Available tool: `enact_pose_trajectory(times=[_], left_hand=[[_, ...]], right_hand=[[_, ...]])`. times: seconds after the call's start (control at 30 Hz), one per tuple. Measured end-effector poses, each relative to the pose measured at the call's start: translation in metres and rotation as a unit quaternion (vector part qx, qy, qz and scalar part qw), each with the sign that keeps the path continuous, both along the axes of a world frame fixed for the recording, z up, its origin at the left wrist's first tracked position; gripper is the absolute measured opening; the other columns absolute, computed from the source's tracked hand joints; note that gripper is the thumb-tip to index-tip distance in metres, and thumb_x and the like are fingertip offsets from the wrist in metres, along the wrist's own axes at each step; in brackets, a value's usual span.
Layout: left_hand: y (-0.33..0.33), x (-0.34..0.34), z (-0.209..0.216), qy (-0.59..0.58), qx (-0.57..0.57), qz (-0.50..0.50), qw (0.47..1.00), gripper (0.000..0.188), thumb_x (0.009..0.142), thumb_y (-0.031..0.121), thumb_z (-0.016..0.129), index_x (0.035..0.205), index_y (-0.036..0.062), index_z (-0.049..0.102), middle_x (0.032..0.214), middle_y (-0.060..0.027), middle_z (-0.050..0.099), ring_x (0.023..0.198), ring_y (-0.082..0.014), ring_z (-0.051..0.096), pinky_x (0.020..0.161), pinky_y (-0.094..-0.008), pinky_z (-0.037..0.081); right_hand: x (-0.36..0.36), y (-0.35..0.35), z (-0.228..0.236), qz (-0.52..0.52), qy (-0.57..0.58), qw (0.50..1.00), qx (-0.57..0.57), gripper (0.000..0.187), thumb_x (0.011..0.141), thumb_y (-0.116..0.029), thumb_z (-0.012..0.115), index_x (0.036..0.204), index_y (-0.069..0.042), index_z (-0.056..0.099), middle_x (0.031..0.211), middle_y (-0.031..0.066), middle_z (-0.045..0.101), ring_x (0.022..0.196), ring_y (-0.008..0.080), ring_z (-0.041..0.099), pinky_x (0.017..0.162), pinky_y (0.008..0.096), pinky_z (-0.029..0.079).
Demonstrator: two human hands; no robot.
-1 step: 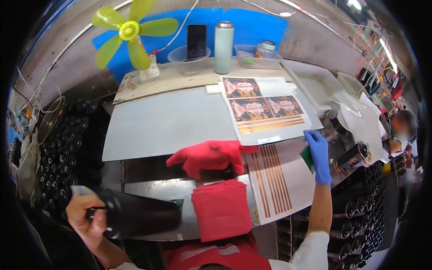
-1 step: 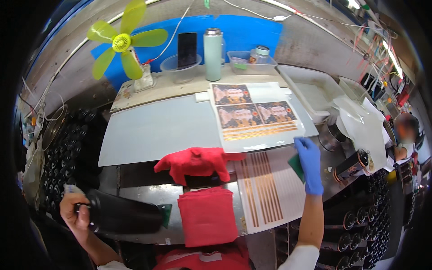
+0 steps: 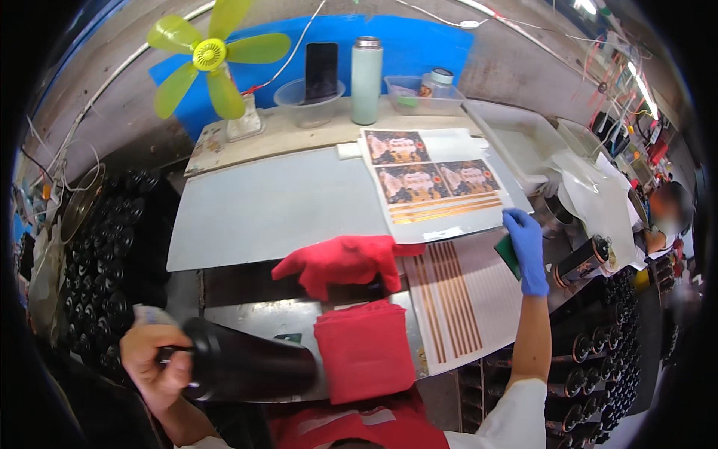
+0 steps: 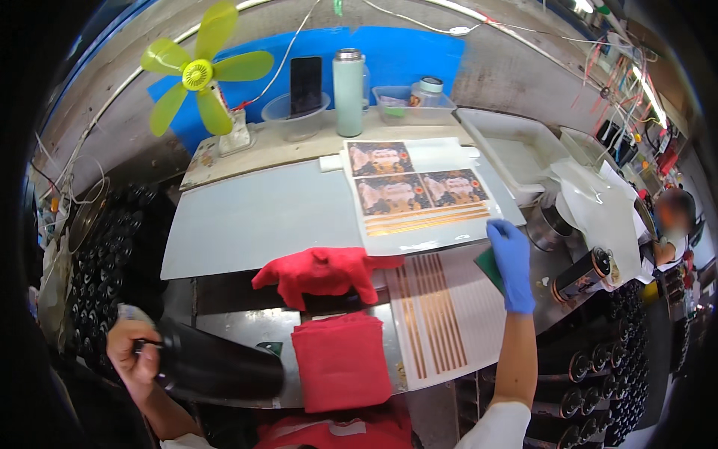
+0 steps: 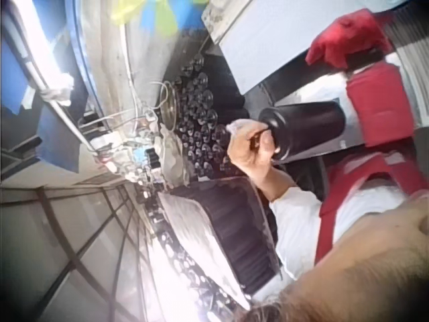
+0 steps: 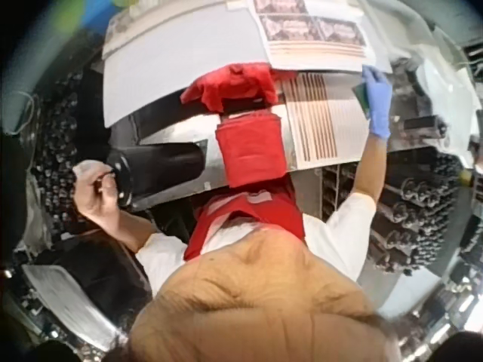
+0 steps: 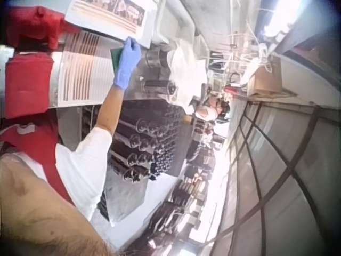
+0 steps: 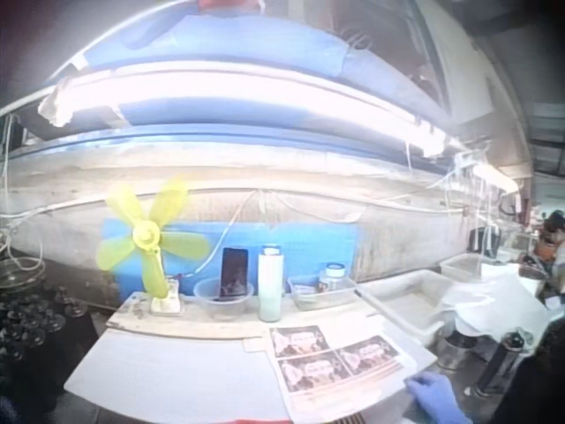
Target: The person applies gold decorative strips to the top and bottom edges of a black bottle, then places a printed label on the bottle's body. They use a green sponge to smooth and press the applied materials. The person repeats this process on multiple bottles.
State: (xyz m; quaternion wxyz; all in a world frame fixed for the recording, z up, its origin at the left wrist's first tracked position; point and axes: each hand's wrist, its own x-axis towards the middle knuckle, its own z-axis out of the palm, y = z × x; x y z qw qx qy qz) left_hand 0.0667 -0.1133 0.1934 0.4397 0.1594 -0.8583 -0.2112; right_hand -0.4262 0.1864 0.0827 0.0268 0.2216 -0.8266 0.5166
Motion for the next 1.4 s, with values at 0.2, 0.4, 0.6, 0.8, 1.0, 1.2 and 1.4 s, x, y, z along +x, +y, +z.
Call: enact_pose_trajectory(times=[0.2, 0.4, 0.6, 0.8, 1.0, 1.2, 1.4], left_hand=[[0.024, -0.134, -0.010, -0.209, 0.210, -0.309, 0.903, 0.011, 0.075, 0.016, 0.067, 0.079, 0.0065, 0.062, 0.064, -0.0056, 0.055, 0.058, -0.0196, 0.053, 0.056, -0.0294, 0.040], [0.011, -0.200, -0.057, -0.223, 0.154, -0.182, 0.945, 0.024, 0.085, 0.024, 0.062, 0.101, 0.0056, 0.061, 0.075, -0.0109, 0.058, 0.063, -0.0234, 0.054, 0.063, -0.0318, 0.044], [0.053, -0.135, -0.097, -0.129, 0.166, -0.055, 0.976, 0.082, 0.069, 0.012, 0.076, 0.137, -0.0012, 0.031, 0.117, -0.0139, 0.046, 0.107, -0.0235, 0.047, 0.094, -0.0339, 0.038], [0.104, -0.128, -0.124, -0.028, 0.565, -0.153, 0.810, 0.104, 0.072, 0.020, 0.077, 0.143, 0.0027, 0.004, 0.138, -0.0189, 0.030, 0.128, -0.0271, 0.033, 0.105, -0.0370, 0.028], [0.096, -0.126, -0.147, 0.017, 0.564, -0.206, 0.799, 0.093, 0.078, 0.015, 0.070, 0.143, 0.0024, 0.005, 0.138, -0.0176, 0.030, 0.128, -0.0247, 0.033, 0.106, -0.0351, 0.026], [0.074, -0.118, -0.146, 0.049, 0.673, -0.305, 0.672, 0.086, 0.082, 0.008, 0.064, 0.143, 0.0009, 0.004, 0.137, -0.0156, 0.033, 0.126, -0.0211, 0.036, 0.105, -0.0334, 0.027], [0.087, -0.124, -0.140, 0.007, 0.572, -0.226, 0.788, 0.099, 0.076, 0.022, 0.075, 0.143, -0.0016, 0.005, 0.135, -0.0208, 0.037, 0.122, -0.0261, 0.041, 0.102, -0.0352, 0.033]], right_hand=[[-0.093, -0.047, 0.012, -0.080, 0.081, 0.957, 0.265, 0.068, 0.063, -0.052, 0.073, 0.098, 0.006, 0.062, 0.083, 0.0183, 0.064, 0.079, 0.0268, 0.063, 0.072, 0.0348, 0.048], [-0.137, -0.068, 0.009, 0.026, 0.017, 0.950, 0.310, 0.050, 0.057, -0.041, 0.080, 0.066, 0.005, 0.062, 0.060, 0.0165, 0.060, 0.055, 0.0245, 0.059, 0.055, 0.0359, 0.045], [-0.144, -0.065, -0.002, 0.001, 0.077, 0.966, 0.246, 0.033, 0.064, -0.030, 0.071, 0.068, 0.002, 0.066, 0.057, 0.0156, 0.060, 0.052, 0.0234, 0.058, 0.054, 0.0355, 0.045], [-0.105, -0.104, 0.030, -0.084, 0.273, 0.904, 0.317, 0.026, 0.077, -0.031, 0.062, 0.087, -0.007, 0.067, 0.079, 0.0164, 0.064, 0.073, 0.0356, 0.061, 0.064, 0.0410, 0.047], [0.000, -0.127, 0.081, 0.043, 0.279, 0.949, 0.142, 0.021, 0.079, -0.020, 0.065, 0.093, -0.004, 0.066, 0.079, 0.0103, 0.066, 0.064, 0.0203, 0.060, 0.059, 0.0314, 0.045], [0.120, -0.101, 0.140, 0.130, 0.080, 0.983, 0.105, 0.019, 0.077, -0.008, 0.065, 0.094, 0.001, 0.066, 0.081, 0.0034, 0.066, 0.066, 0.0057, 0.054, 0.061, 0.0218, 0.044], [0.208, -0.070, 0.171, 0.286, -0.054, 0.951, 0.107, 0.020, 0.069, 0.001, 0.072, 0.089, 0.000, 0.069, 0.080, 0.0065, 0.067, 0.073, 0.0088, 0.062, 0.068, 0.0214, 0.049]])
